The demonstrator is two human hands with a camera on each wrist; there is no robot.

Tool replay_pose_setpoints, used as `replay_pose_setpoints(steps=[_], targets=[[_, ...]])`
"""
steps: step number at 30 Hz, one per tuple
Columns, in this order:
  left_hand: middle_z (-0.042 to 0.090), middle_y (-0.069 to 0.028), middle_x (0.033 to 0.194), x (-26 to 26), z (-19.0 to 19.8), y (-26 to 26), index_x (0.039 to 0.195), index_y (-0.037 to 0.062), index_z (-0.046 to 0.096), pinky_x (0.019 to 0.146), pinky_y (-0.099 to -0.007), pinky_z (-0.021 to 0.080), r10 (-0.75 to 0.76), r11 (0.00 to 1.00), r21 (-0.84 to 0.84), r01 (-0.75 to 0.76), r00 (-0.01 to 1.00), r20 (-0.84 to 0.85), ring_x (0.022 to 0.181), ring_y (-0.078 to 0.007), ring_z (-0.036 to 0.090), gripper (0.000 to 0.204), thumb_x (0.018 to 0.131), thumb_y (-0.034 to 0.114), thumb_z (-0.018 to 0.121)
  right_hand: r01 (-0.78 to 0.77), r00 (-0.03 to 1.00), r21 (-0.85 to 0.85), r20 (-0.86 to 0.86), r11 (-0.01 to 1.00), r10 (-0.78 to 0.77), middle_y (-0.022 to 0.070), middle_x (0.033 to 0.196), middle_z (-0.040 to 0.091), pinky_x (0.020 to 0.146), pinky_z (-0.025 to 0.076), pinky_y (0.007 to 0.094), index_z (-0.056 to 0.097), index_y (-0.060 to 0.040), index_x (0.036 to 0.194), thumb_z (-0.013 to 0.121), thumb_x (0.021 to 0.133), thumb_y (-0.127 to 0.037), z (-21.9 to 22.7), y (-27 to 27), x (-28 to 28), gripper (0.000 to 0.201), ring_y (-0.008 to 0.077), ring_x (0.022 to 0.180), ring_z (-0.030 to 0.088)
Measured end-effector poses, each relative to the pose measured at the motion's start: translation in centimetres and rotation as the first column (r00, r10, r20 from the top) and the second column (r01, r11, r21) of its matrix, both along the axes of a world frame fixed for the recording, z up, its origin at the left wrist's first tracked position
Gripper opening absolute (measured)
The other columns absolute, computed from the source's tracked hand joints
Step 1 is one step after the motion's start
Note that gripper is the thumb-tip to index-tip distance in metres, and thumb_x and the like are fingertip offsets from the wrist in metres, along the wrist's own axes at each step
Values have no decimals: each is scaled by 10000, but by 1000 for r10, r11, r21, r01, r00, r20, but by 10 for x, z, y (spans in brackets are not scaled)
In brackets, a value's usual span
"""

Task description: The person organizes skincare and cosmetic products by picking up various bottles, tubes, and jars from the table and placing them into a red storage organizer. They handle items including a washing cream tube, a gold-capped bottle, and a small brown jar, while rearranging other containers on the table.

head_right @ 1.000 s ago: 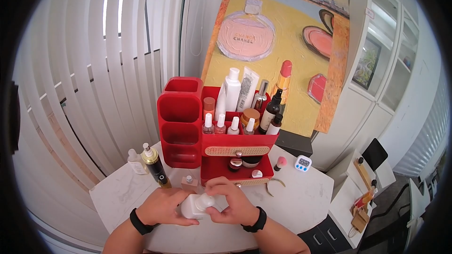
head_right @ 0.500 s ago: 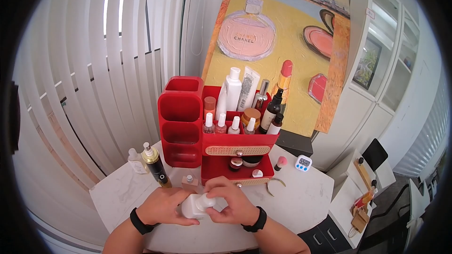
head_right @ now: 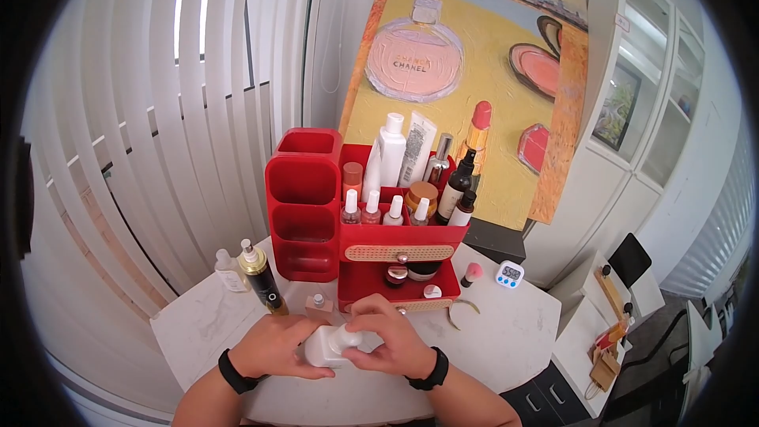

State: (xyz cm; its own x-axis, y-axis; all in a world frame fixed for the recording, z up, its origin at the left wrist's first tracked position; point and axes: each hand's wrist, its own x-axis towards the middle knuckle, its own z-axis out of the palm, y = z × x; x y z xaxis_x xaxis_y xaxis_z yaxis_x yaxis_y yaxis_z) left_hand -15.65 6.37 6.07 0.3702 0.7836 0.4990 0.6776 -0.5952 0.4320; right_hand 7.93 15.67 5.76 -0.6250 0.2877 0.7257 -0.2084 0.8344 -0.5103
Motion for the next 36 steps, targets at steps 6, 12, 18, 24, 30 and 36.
replay_pose_setpoints(steps=[6, 12, 18, 24, 30, 36], targets=[[712, -131, 865, -1, 0, 0, 1156, 35, 635, 620, -369, 567, -4, 1000, 14, 4, 1000, -18, 700, -308, 707, 711, 724, 557, 851, -77, 996, -137, -59, 988, 70, 133, 1116, 567, 888, 482, 382, 559, -119, 1209, 785, 831, -136, -8, 1, -3, 441, 247, 1005, 574], [710, -121, 849, -1, -3, 0, 1154, 38, 634, 616, -368, 565, -9, 1000, 28, 9, 1000, 2, 694, -305, 704, 706, 721, 550, 856, 44, 999, 67, -3, 997, -44, 152, 1155, 597, 871, 518, 393, 541, -103, 1230, 771, 785, -50, -4, 0, 0, 504, 298, 998, 612], [707, -114, 833, -1, -1, 0, 1147, 38, 638, 611, -366, 562, -5, 1000, 11, 5, 1000, -9, 687, -298, 703, 697, 724, 549, 854, -52, 996, -29, -76, 998, 49, 146, 1123, 592, 859, 519, 383, 561, -101, 1213, 836, 738, -50, -3, 1, -2, 552, 294, 997, 607], [710, -120, 850, 0, 1, -1, 1148, 35, 640, 616, -368, 564, -4, 1000, 13, 4, 1000, -19, 691, -299, 704, 697, 726, 549, 852, 32, 999, 33, -33, 999, -31, 145, 1141, 604, 876, 520, 390, 569, -106, 1202, 813, 751, -38, -6, -2, -3, 517, 300, 1013, 614], [718, -124, 885, -1, 0, 0, 1158, 29, 637, 636, -370, 570, 0, 1000, 14, 1, 1000, -18, 721, -303, 710, 712, 721, 548, 854, -5, 999, -19, -50, 1000, 4, 132, 1118, 594, 858, 513, 380, 595, -95, 1182, 837, 764, -80, 0, -3, -4, 483, 292, 998, 606], [719, -123, 893, -1, 0, 0, 1166, 32, 633, 636, -367, 569, 2, 1000, 16, -2, 1000, -14, 723, -301, 711, 719, 721, 551, 854, 84, 996, 61, -6, 995, -84, 141, 1152, 598, 886, 510, 398, 593, -88, 1219, 776, 796, -62, -2, -3, -2, 462, 304, 1023, 603]])
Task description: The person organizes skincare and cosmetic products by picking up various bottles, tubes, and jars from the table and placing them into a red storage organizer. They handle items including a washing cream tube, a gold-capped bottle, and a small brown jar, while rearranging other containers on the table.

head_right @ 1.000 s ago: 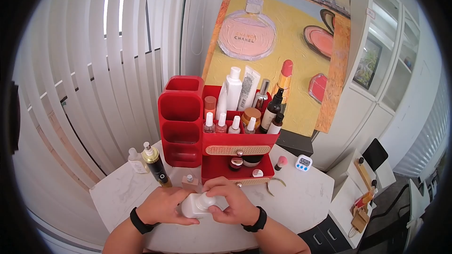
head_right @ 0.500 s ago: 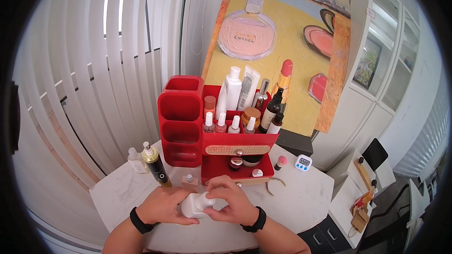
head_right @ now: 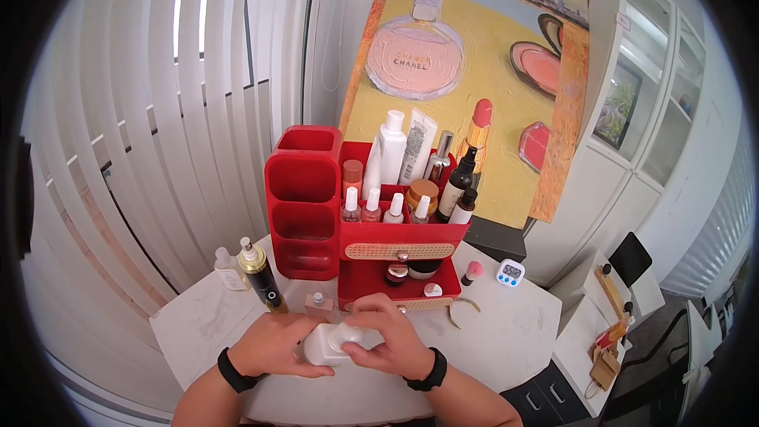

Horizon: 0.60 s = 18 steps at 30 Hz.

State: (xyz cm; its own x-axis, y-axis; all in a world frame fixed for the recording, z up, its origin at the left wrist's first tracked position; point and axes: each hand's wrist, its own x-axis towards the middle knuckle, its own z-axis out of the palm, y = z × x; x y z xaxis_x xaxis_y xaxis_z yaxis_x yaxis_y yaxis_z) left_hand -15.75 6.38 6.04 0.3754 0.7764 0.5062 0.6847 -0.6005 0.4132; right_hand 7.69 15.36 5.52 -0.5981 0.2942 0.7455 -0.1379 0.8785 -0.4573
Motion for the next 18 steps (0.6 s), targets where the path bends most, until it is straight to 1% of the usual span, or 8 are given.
replay_pose_setpoints(steps=[2, 6, 8, 12, 14, 15, 17, 18], targets=[[719, -123, 892, 0, 0, 0, 1167, 32, 632, 634, -366, 568, -1, 1000, -14, 1, 1000, -2, 721, -300, 711, 720, 721, 552, 854, -63, 991, -136, -130, 989, 45, 133, 1120, 586, 866, 503, 391, 618, -81, 1206, 781, 797, -59, -1, -3, -4, 440, 291, 1003, 588], [715, -120, 872, 0, 1, 0, 1162, 34, 634, 624, -366, 566, -2, 1000, -8, 2, 1000, 7, 708, -296, 710, 718, 724, 561, 850, -59, 997, -67, -44, 996, 56, 135, 1109, 583, 865, 501, 384, 617, -85, 1208, 800, 788, -64, 6, -1, -1, 459, 290, 998, 588], [714, -118, 863, 0, 1, 0, 1160, 35, 635, 621, -366, 565, -1, 1000, -14, 1, 1000, 15, 702, -295, 709, 717, 724, 562, 849, -11, 1000, 16, -10, 1000, 11, 150, 1136, 595, 885, 505, 381, 601, -83, 1208, 779, 802, -66, 3, 1, 1, 444, 305, 1024, 600], [713, -115, 846, 0, 0, 0, 1153, 38, 638, 616, -364, 565, 2, 1000, -16, -2, 1000, -3, 692, -295, 707, 709, 725, 563, 847, -12, 1000, -24, 11, 1000, 12, 151, 1151, 592, 886, 505, 379, 605, -85, 1205, 777, 811, -93, -2, 0, -1, 430, 306, 1028, 598], [713, -114, 842, 0, 0, 0, 1151, 38, 639, 616, -364, 565, -1, 1000, -7, 1, 1000, 3, 690, -296, 707, 706, 725, 562, 846, -33, 995, -120, -97, 992, 21, 125, 1135, 562, 881, 476, 373, 608, -99, 1194, 783, 847, -155, -2, -4, -6, 393, 250, 975, 580], [713, -113, 843, 0, 0, 0, 1152, 38, 639, 617, -363, 565, 0, 1000, -9, 0, 1000, 0, 692, -296, 707, 706, 726, 562, 846, -33, 995, -121, -97, 992, 21, 125, 1135, 562, 881, 476, 373, 608, -99, 1194, 783, 847, -155, 1, -4, -5, 393, 250, 975, 580], [713, -113, 843, 0, 0, 0, 1153, 37, 638, 619, -363, 565, -1, 1000, -13, 1, 1000, -3, 694, -295, 708, 706, 728, 562, 845, -47, 998, -65, -40, 997, 45, 132, 1118, 577, 847, 511, 389, 631, -86, 1189, 840, 765, -81, 7, -3, -2, 472, 293, 1000, 592], [713, -112, 846, 0, 0, 0, 1154, 36, 637, 620, -362, 565, -3, 1000, -6, 3, 1000, -1, 696, -296, 707, 707, 728, 561, 845, -46, 998, -65, -40, 997, 44, 132, 1118, 577, 847, 511, 389, 631, -86, 1189, 840, 765, -81, 5, -2, -1, 472, 293, 1000, 592]])
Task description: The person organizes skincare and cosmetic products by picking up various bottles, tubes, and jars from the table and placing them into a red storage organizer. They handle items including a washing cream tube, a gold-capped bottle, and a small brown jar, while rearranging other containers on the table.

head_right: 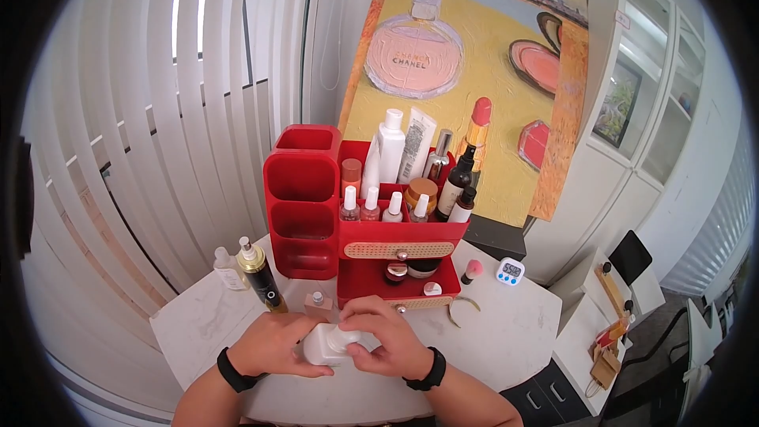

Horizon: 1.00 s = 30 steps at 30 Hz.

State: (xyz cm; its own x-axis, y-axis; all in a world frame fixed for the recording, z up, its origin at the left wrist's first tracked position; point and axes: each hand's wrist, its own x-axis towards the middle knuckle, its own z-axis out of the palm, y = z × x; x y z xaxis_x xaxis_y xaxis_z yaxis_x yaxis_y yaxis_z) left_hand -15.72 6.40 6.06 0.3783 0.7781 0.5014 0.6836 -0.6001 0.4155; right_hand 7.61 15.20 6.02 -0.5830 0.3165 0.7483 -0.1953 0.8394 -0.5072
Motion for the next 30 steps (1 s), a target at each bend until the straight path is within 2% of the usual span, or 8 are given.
replay_pose_setpoints(steps=[3, 6, 8, 12, 14, 18, 23, 30], targets=[[714, -113, 853, 0, 1, -1, 1157, 35, 636, 624, -361, 565, 7, 1000, 7, -6, 1000, -6, 701, -296, 707, 710, 728, 561, 844, 14, 1000, 70, 20, 997, -15, 146, 1150, 596, 876, 518, 395, 619, -85, 1188, 827, 762, -76, -5, 3, 1, 474, 306, 1031, 608], [715, -114, 861, -1, 0, 0, 1156, 35, 636, 626, -363, 564, 8, 1000, 11, -8, 1000, -11, 706, -296, 707, 710, 726, 559, 846, 46, 998, 9, 39, 999, -46, 143, 1159, 597, 883, 516, 394, 620, -85, 1188, 818, 768, -90, -5, 0, 0, 464, 304, 1031, 606], [715, -115, 864, 0, -1, 0, 1156, 35, 636, 626, -364, 564, 1, 1000, 16, -1, 1000, -6, 707, -297, 707, 709, 725, 557, 848, 6, 999, -94, -42, 996, -10, 128, 1140, 572, 898, 477, 371, 607, -99, 1213, 800, 836, -148, -6, -2, -4, 426, 253, 1014, 587], [717, -115, 872, 0, 1, -1, 1155, 41, 636, 629, -365, 565, -5, 1000, 14, 5, 1000, 0, 713, -300, 707, 697, 721, 540, 858, -41, 999, -31, 8, 999, 41, 132, 1145, 572, 895, 481, 372, 602, -100, 1219, 807, 833, -140, -2, 1, -1, 438, 253, 1009, 589], [718, -116, 878, 0, 3, -1, 1154, 43, 636, 629, -365, 565, -3, 1000, 2, 3, 1000, -11, 717, -302, 708, 693, 721, 535, 860, -15, 1000, 19, 17, 1000, 14, 154, 1180, 590, 881, 513, 391, 607, -79, 1211, 828, 780, -76, -2, 3, -1, 484, 302, 1025, 609], [721, -131, 932, -1, 2, 1, 1158, 40, 632, 651, -372, 568, 7, 1000, 6, -7, 1000, 6, 752, -316, 713, 694, 721, 529, 857, 26, 996, -38, 81, 999, -23, 163, 1195, 590, 905, 507, 387, 594, -80, 1219, 803, 790, -67, -4, 0, 0, 477, 310, 1033, 609], [708, -118, 885, 0, 2, 0, 1165, 52, 639, 672, -381, 553, 36, 999, -35, -35, 999, 41, 757, -333, 696, 692, 672, 464, 896, -51, 998, -33, -29, 998, 50, 171, 1196, 589, 923, 497, 384, 552, -84, 1274, 739, 852, -67, -8, 4, -2, 462, 310, 1053, 611], [715, -140, 917, 0, 2, 0, 1153, 65, 621, 682, -389, 567, 17, 999, -49, -15, 999, 35, 772, -340, 703, 665, 714, 503, 859, -143, 968, -196, -234, 970, 95, 202, 1235, 522, 956, 471, 382, 465, -39, 1304, 634, 912, -54, -16, 5, -1, 427, 255, 1081, 561]])
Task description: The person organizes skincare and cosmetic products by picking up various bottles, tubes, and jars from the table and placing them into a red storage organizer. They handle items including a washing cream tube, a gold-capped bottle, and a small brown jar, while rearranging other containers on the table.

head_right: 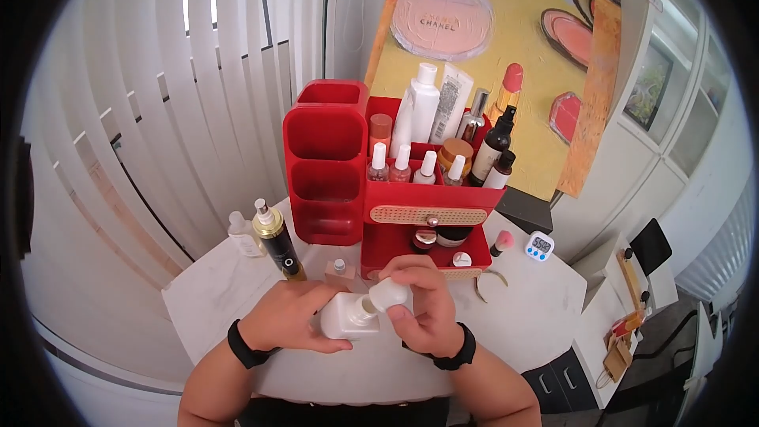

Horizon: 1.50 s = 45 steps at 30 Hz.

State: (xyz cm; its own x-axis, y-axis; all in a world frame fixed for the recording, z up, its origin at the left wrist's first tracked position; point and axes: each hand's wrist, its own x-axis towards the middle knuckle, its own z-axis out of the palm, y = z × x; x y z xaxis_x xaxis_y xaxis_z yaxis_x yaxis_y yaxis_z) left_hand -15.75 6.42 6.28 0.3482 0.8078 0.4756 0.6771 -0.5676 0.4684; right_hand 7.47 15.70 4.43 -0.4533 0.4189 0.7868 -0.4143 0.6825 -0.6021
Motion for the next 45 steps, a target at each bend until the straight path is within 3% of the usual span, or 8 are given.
replay_pose_setpoints(steps=[6, 13, 18, 25, 31, 39, 42, 45], targets=[[713, -81, 891, -1, 2, 0, 1124, 96, 662, 660, -359, 554, -25, 1000, 14, 25, 1000, 15, 752, -299, 698, 615, 650, 409, 898, 67, 993, 37, -104, 997, -62, 200, 1232, 472, 929, 478, 354, 437, -50, 1323, 619, 936, -77, -3, 6, -2, 428, 219, 1048, 546], [748, -42, 989, -6, -2, 1, 1066, 134, 675, 680, -323, 570, -71, 995, 70, 65, 994, 83, 798, -241, 717, 548, 639, 398, 895, 131, 987, 102, -112, 986, -119, 222, 1189, 517, 820, 536, 382, 451, -90, 1296, 655, 924, -125, 1, 4, 1, 426, 255, 964, 597], [761, -40, 1052, -6, -4, 5, 1061, 93, 644, 615, -302, 574, -144, 947, 299, 119, 988, 61, 806, -204, 721, 443, 834, 450, 776, 147, 987, 143, -85, 979, -136, 214, 1171, 528, 774, 542, 408, 463, -112, 1230, 684, 911, -152, 1, 1, 0, 390, 278, 925, 609], [760, -37, 1033, -5, -4, 8, 1060, 79, 632, 590, -283, 561, -163, 922, 358, 146, 986, 18, 774, -203, 717, 428, 883, 455, 734, 126, 985, 175, -138, 977, -103, 195, 1137, 540, 704, 533, 398, 471, -126, 1177, 720, 884, -156, 2, -4, -5, 386, 287, 859, 624], [759, -28, 1025, -5, -4, 7, 1074, 68, 656, 584, -284, 560, -169, 922, 352, 159, 986, -3, 762, -193, 717, 450, 858, 450, 753, 26, 991, 160, -135, 987, -4, 197, 1172, 550, 741, 530, 436, 486, -126, 1207, 758, 890, -152, 3, -3, -3, 418, 314, 891, 665], [713, -41, 863, -2, 3, 6, 1089, 75, 674, 575, -310, 554, -98, 979, 178, 100, 995, -19, 728, -225, 710, 561, 651, 355, 883, -50, 998, 145, -40, 988, 57, 215, 1235, 631, 837, 526, 439, 541, -114, 1259, 778, 904, -163, 7, -6, 1, 430, 353, 1029, 688], [686, -15, 830, 1, -1, 5, 1137, 124, 669, 603, -309, 549, -33, 990, 138, 38, 999, -34, 726, -198, 687, 622, 624, 403, 886, -54, 998, 151, -4, 987, 55, 205, 1226, 654, 854, 524, 432, 582, -113, 1238, 771, 904, -151, 9, -6, 0, 386, 339, 1048, 682], [687, -11, 819, 1, 0, 4, 1151, 134, 666, 598, -313, 548, -6, 994, 108, 10, 999, -38, 720, -201, 687, 634, 636, 425, 894, -78, 994, 227, 95, 971, 58, 210, 1239, 573, 846, 520, 459, 577, -97, 1208, 711, 940, -136, 13, -5, 3, 302, 367, 1007, 673]])
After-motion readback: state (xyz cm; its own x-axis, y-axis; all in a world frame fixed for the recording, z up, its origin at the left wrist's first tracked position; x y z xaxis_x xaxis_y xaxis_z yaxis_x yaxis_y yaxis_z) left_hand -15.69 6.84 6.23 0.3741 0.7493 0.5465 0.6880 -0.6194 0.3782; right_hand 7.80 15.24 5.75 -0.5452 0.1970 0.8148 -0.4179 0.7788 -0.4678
